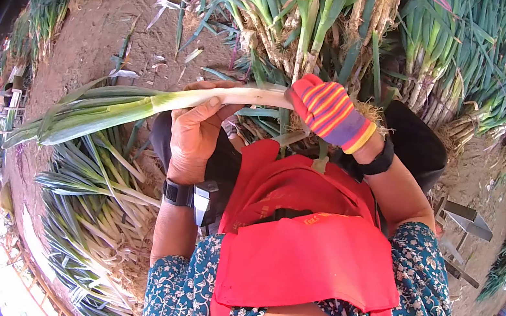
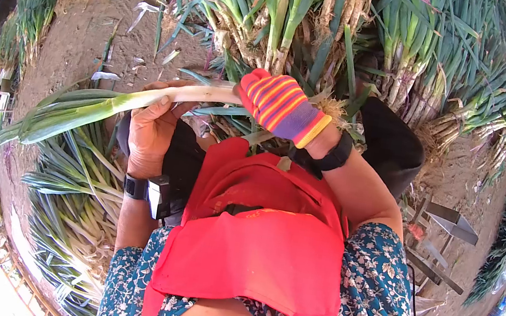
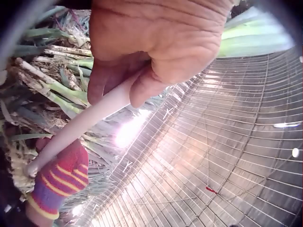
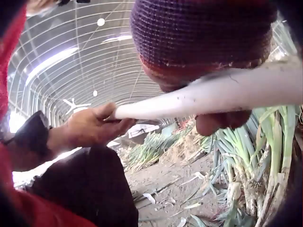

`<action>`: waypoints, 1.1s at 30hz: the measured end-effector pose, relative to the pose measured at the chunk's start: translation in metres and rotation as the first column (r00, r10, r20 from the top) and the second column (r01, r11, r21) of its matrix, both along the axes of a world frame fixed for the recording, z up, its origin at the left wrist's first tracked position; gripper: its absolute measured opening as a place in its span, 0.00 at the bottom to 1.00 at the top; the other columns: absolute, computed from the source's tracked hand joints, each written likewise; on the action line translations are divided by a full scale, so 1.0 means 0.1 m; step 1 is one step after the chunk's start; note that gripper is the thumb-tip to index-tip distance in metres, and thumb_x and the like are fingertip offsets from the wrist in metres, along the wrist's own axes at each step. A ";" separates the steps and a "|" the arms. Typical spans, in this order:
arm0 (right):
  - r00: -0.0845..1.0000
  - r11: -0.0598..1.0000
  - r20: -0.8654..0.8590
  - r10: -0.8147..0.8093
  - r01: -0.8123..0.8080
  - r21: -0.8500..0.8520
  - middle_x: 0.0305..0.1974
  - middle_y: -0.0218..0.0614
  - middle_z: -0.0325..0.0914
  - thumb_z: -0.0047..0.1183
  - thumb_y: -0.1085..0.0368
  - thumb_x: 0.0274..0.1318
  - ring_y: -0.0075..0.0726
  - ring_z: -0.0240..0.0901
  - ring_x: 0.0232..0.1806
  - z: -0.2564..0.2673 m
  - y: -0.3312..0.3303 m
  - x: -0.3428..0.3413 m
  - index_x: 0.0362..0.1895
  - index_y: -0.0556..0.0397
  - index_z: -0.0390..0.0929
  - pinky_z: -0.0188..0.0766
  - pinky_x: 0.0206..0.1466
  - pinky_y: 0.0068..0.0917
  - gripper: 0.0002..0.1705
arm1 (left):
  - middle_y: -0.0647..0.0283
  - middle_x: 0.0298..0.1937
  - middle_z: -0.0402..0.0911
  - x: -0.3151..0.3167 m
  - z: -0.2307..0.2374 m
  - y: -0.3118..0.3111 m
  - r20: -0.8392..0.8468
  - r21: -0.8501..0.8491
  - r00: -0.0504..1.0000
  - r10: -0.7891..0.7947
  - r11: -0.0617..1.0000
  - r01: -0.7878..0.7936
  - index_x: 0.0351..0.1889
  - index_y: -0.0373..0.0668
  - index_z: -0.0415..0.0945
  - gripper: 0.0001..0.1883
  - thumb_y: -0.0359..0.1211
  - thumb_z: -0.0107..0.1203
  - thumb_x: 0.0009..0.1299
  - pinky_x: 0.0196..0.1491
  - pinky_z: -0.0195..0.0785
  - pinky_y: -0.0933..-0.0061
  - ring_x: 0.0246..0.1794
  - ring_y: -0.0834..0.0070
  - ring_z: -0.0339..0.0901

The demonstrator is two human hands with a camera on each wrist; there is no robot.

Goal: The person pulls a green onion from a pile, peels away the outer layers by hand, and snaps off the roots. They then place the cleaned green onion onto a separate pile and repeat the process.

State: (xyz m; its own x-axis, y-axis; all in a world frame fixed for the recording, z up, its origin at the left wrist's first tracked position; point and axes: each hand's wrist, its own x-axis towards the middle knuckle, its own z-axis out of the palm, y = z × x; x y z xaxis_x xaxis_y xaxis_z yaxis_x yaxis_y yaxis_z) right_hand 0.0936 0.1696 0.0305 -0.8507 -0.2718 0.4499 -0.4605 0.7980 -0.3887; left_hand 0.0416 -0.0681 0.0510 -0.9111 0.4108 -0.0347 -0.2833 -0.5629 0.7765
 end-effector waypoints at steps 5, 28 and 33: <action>0.966 0.961 0.041 -0.255 0.249 0.121 0.22 0.44 0.71 0.51 0.66 0.51 0.55 0.69 0.26 -0.25 0.25 -0.08 0.25 0.55 0.68 0.66 0.27 0.45 0.07 | 0.43 0.47 0.76 0.07 -0.02 0.04 -0.035 0.025 0.999 -0.025 0.999 0.026 0.43 0.34 0.70 0.12 0.20 0.52 0.61 0.53 0.72 0.52 0.51 0.52 0.75; 0.979 0.994 0.180 0.095 -0.085 -0.065 0.32 0.46 0.73 0.56 0.64 0.48 0.54 0.71 0.35 -0.31 -0.03 0.17 0.36 0.56 0.76 0.69 0.37 0.41 0.11 | 0.53 0.42 0.79 -0.17 0.00 -0.32 -0.166 -0.207 0.957 0.237 0.941 -0.269 0.41 0.40 0.72 0.08 0.26 0.54 0.64 0.46 0.70 0.59 0.45 0.61 0.76; 0.905 0.947 0.283 0.318 -0.286 -0.148 0.32 0.43 0.73 0.56 0.67 0.47 0.51 0.71 0.38 -0.17 -0.10 0.11 0.36 0.57 0.76 0.68 0.41 0.38 0.10 | 0.49 0.37 0.79 -0.06 -0.16 -0.03 -0.085 -0.157 0.985 0.152 0.974 -0.163 0.38 0.33 0.71 0.09 0.22 0.55 0.61 0.43 0.74 0.55 0.38 0.57 0.79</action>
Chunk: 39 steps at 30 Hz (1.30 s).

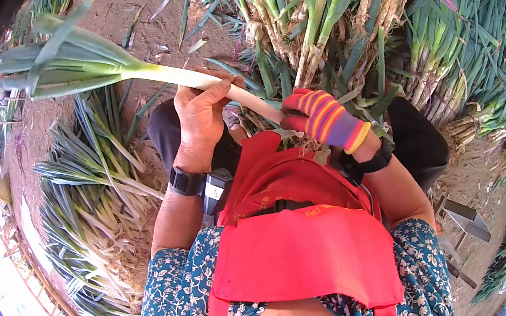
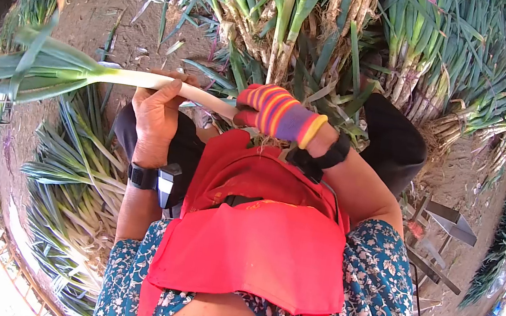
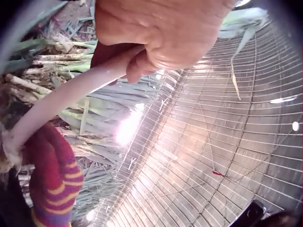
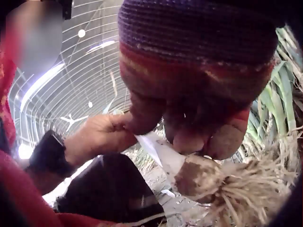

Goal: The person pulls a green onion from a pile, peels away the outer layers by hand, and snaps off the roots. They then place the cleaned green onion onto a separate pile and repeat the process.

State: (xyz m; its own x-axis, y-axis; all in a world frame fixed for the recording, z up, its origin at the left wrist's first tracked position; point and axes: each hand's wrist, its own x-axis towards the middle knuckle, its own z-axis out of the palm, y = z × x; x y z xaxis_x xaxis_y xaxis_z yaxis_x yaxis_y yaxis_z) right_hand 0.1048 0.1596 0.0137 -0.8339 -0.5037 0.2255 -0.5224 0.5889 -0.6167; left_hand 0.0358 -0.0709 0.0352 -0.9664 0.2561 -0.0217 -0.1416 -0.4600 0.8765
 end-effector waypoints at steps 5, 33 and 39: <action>0.955 0.959 0.288 -0.071 0.145 -0.244 0.37 0.44 0.73 0.58 0.67 0.48 0.48 0.72 0.42 0.23 0.02 0.27 0.45 0.57 0.75 0.69 0.44 0.34 0.18 | 0.46 0.36 0.78 -0.13 -0.01 -0.13 0.077 -0.084 0.983 0.164 0.984 -0.157 0.38 0.28 0.71 0.08 0.20 0.54 0.61 0.43 0.75 0.56 0.37 0.54 0.79; 0.831 0.940 -0.475 -0.289 0.341 0.024 0.41 0.42 0.70 0.65 0.61 0.34 0.50 0.70 0.37 0.50 -0.63 -0.03 0.43 0.53 0.73 0.66 0.39 0.39 0.26 | 0.56 0.32 0.77 -0.21 0.16 -0.81 -0.033 -0.188 0.837 0.546 0.819 -0.542 0.35 0.32 0.68 0.10 0.23 0.60 0.61 0.30 0.81 0.66 0.29 0.66 0.80; 0.675 0.889 -0.690 -0.262 0.448 0.100 0.29 0.37 0.68 0.60 0.68 0.33 0.44 0.68 0.27 0.34 -0.66 -0.20 0.30 0.54 0.73 0.64 0.28 0.38 0.14 | 0.58 0.32 0.77 -0.19 0.16 -0.66 -0.050 -0.181 0.809 0.585 0.792 -0.584 0.35 0.32 0.68 0.13 0.24 0.62 0.59 0.28 0.80 0.67 0.27 0.71 0.78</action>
